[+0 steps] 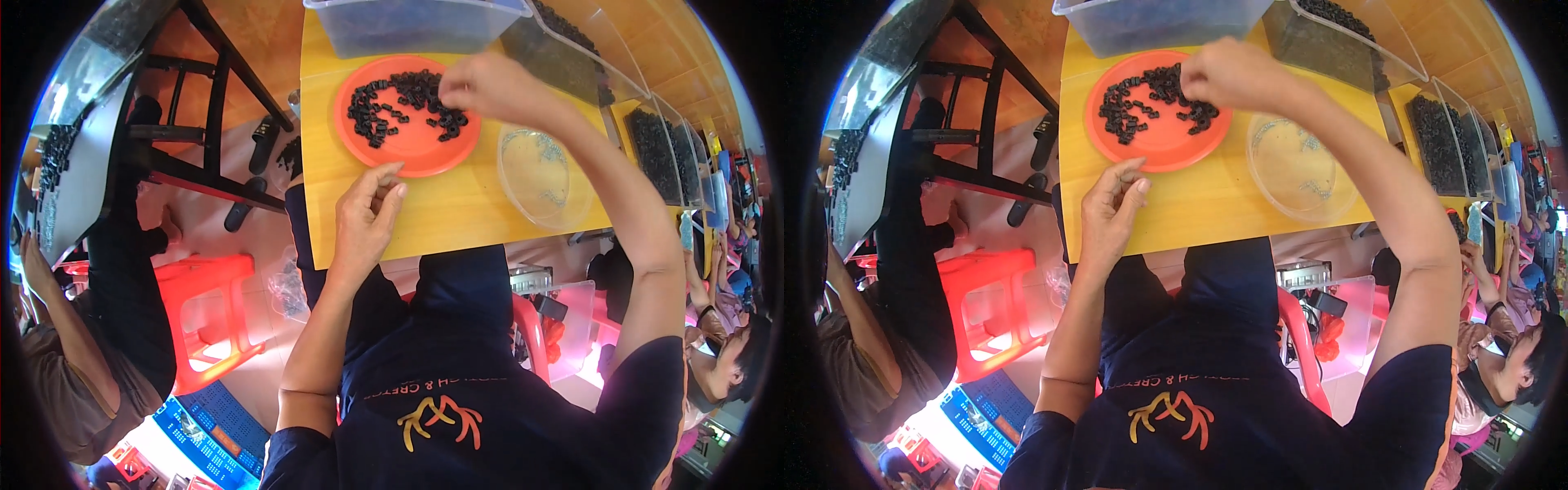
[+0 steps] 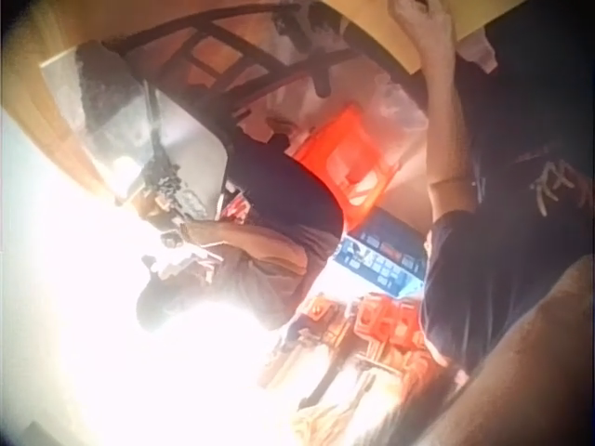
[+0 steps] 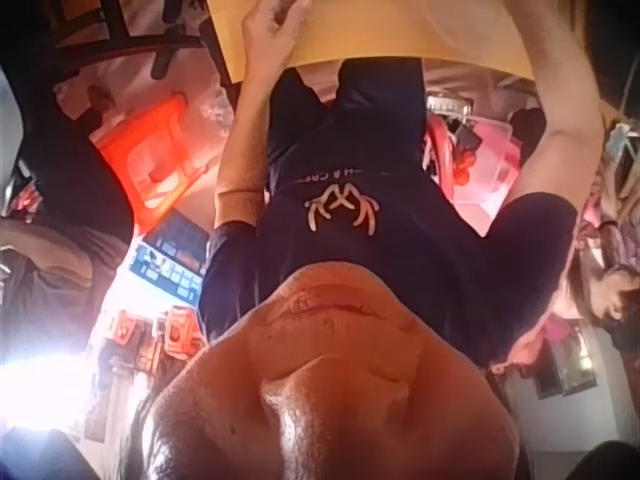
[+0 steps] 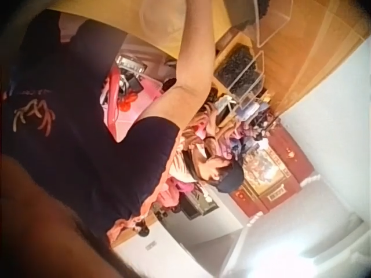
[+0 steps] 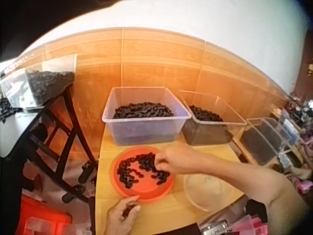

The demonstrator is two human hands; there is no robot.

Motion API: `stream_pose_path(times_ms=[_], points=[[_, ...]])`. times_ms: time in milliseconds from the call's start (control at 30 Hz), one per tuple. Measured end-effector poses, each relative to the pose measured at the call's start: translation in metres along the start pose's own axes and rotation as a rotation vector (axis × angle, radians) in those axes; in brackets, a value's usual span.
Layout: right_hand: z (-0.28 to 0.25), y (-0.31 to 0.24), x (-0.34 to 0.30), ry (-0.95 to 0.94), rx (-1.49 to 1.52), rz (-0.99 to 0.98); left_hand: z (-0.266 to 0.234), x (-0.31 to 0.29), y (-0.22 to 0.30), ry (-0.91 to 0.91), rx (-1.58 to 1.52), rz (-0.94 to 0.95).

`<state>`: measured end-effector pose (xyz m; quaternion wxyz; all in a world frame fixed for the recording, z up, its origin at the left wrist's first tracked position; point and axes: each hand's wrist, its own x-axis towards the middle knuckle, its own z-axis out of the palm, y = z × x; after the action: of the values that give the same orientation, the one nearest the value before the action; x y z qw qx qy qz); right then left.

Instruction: The person assembles small black plastic parts by hand, inserting metal inserts into them.

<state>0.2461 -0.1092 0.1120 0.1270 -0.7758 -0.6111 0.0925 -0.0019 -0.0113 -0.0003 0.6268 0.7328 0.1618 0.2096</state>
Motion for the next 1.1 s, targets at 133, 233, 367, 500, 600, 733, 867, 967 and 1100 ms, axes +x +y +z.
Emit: stream_pose_path(times_ms=[133,233,367,500,600,733,867,967,1100], points=[[0.036,-0.013,-0.021,0.011,-0.249,0.111,0.001,-0.001,0.001,-0.007,-0.009,0.013],[0.056,-0.012,-0.021,0.064,-0.338,0.099,0.006,-0.002,-0.002,0.016,-0.024,0.013],[0.061,-0.019,-0.013,0.043,-0.353,0.085,0.002,-0.004,-0.004,0.029,-0.010,0.033],[0.058,-0.019,-0.021,0.151,-0.161,0.041,0.001,-0.004,0.000,0.003,-0.054,-0.018],[0.047,-0.026,-0.035,0.118,0.364,0.074,0.006,0.000,0.010,0.025,-0.159,-0.029],[0.054,-0.047,-0.057,-0.016,1.045,0.165,0.021,0.005,0.025,0.058,-0.307,0.056],[0.064,-0.056,-0.070,0.067,1.260,0.182,0.020,0.001,0.026,0.058,-0.336,0.120],[0.066,-0.065,-0.075,0.140,1.304,0.194,0.021,-0.002,0.028,0.091,-0.296,0.163],[0.070,-0.073,-0.081,0.184,1.312,0.192,0.023,-0.003,0.032,0.125,-0.311,0.147]])
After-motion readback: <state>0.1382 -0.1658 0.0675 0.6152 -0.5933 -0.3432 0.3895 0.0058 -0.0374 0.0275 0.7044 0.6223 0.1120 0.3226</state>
